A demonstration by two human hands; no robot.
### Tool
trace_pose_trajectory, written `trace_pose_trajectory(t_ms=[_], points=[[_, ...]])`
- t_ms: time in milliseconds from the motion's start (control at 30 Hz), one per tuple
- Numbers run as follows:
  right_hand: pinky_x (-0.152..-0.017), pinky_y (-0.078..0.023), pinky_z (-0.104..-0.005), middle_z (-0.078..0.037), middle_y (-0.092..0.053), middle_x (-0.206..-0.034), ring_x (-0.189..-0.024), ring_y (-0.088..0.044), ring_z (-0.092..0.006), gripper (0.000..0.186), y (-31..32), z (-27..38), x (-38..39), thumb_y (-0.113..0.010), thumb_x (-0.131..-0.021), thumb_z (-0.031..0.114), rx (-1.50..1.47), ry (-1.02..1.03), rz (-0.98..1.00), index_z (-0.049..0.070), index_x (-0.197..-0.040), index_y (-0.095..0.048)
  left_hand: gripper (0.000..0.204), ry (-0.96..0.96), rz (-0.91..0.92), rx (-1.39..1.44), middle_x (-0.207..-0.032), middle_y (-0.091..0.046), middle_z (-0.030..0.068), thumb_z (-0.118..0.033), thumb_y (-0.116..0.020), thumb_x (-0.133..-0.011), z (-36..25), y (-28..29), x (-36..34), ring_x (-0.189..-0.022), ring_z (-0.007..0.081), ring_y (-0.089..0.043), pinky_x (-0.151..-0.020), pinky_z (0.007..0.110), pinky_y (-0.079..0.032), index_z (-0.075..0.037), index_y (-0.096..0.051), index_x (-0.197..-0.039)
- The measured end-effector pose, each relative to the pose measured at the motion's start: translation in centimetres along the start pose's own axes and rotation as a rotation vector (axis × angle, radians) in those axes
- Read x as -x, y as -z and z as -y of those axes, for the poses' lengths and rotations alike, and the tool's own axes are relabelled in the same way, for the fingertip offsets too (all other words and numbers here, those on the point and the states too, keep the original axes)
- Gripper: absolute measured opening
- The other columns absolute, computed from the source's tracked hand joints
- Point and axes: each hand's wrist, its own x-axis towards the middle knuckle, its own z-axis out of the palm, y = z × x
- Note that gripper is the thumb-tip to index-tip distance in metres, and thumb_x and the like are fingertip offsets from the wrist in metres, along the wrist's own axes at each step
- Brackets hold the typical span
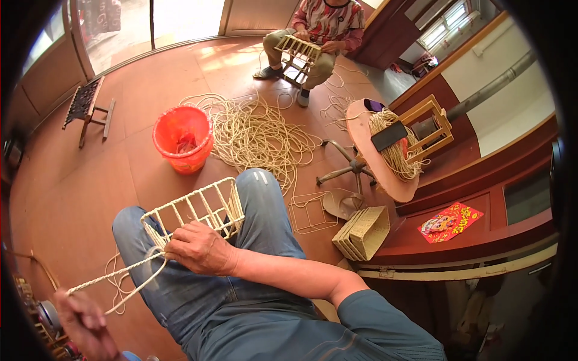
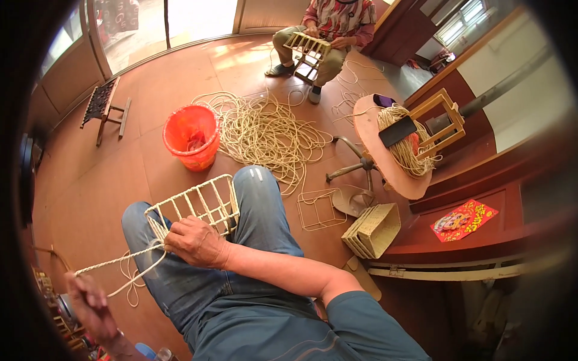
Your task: Weave a small basket using straw twine and a frame.
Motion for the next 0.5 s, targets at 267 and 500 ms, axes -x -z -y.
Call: trace_pose_trajectory(t_ms=[267,500], points=[[-0.075,-0.048,-0.0412,-0.006,-0.058,-0.086,-0.082,-0.062,-0.0274,0.009,-0.1,0.7,-0.4,-0.074,-0.096,0.018,-0.005,-0.077,-0.021,0.013,-0.101,-0.068,0.053,-0.036,0.623,0.387,-0.118,-0.078,0.0209,-0.028,-0.064,-0.111,-3.4,-1.0,-3.3,-0.054,0.0116,-0.05,-0.043,0.023,-0.04,0.007,-0.054,-0.149],[-0.078,-0.049,-0.0424,-0.008,-0.058,-0.089,-0.086,-0.062,-0.028,0.012,0.3,0.3,-0.2,-0.071,-0.095,0.019,0.01,-0.013,0.021,0.01,-0.098,-0.064,0.034,0.371,-0.005,-0.076,-0.064,-0.045,-0.0052,-0.04,-0.055,-0.115,5.7,-4.9,1.0,-0.045,0.0035,-0.036,-0.036,0.02,-0.032,-0.009,-0.061,-0.101]])
